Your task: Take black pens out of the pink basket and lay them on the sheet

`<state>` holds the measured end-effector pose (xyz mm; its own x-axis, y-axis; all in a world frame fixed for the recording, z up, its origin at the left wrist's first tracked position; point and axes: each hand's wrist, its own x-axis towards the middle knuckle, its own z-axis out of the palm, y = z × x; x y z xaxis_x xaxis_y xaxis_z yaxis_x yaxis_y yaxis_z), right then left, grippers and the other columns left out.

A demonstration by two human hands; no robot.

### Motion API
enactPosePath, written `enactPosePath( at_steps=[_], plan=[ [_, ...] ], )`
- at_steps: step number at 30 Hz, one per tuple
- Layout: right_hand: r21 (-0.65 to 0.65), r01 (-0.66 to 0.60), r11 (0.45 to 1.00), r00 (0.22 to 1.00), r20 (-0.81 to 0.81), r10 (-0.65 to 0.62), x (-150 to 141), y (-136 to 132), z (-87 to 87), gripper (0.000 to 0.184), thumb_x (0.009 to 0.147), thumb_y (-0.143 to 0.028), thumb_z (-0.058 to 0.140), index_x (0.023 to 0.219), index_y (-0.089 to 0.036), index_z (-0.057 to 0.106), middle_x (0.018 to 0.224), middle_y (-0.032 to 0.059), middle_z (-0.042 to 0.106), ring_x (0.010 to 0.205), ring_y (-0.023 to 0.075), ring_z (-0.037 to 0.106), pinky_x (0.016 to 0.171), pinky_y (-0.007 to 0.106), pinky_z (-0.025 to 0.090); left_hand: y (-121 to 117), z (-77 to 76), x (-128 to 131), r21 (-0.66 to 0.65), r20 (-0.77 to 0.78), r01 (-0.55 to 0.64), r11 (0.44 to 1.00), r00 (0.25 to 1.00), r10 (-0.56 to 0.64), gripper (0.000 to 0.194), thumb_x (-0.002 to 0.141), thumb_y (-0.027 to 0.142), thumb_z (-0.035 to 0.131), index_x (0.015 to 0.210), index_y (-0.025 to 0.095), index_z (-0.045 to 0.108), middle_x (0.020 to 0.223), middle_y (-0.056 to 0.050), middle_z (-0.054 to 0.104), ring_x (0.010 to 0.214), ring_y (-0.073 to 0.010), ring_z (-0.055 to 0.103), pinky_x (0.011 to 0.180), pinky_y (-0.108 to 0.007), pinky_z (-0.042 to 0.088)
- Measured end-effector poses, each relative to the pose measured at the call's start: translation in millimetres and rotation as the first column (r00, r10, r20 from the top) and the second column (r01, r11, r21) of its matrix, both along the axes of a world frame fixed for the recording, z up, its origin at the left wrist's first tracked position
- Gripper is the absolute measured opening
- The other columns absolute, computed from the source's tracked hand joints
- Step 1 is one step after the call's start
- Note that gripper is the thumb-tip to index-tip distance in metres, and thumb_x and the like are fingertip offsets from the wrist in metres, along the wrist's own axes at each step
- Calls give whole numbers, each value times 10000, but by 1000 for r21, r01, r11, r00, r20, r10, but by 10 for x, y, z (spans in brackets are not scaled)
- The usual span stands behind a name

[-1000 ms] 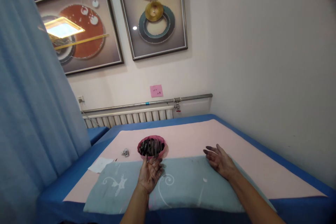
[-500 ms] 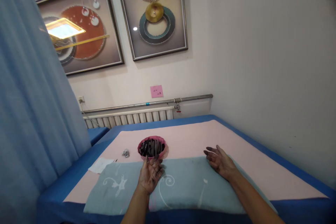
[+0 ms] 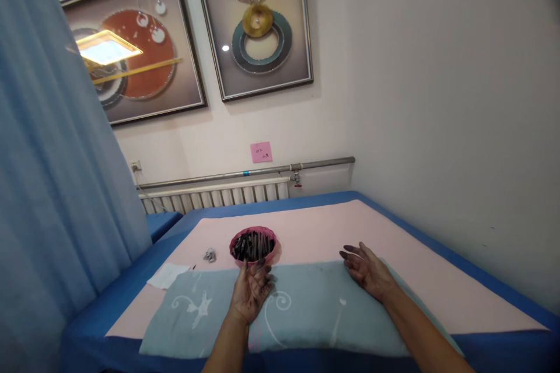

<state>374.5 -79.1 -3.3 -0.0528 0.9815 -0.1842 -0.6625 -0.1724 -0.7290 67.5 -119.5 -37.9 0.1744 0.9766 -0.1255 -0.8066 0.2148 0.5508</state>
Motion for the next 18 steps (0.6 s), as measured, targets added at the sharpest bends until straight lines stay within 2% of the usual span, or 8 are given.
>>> enactPosePath(
  at_steps=[11,18],
  plan=[
    [-1,-5,1000,1000,-1,5,-1,-3,0,173,881,-271,419,848,-142,528,659,83,638,423,116,540,237,146,307,-29,40,14,-12,-1,2,1000,1000,-2,340,815,419,473,867,107,600,723,-84,676,618,-165,636,631,-295,493],
    [-10,-17,1000,1000,-22,17,18,34,-47,161,861,-288,461,948,-167,522,674,71,645,427,125,554,236,151,317,-22,35,25,-24,-4,-14,1000,1000,14,337,809,419,484,902,114,593,749,-86,674,622,-161,631,621,-287,486]
  ],
)
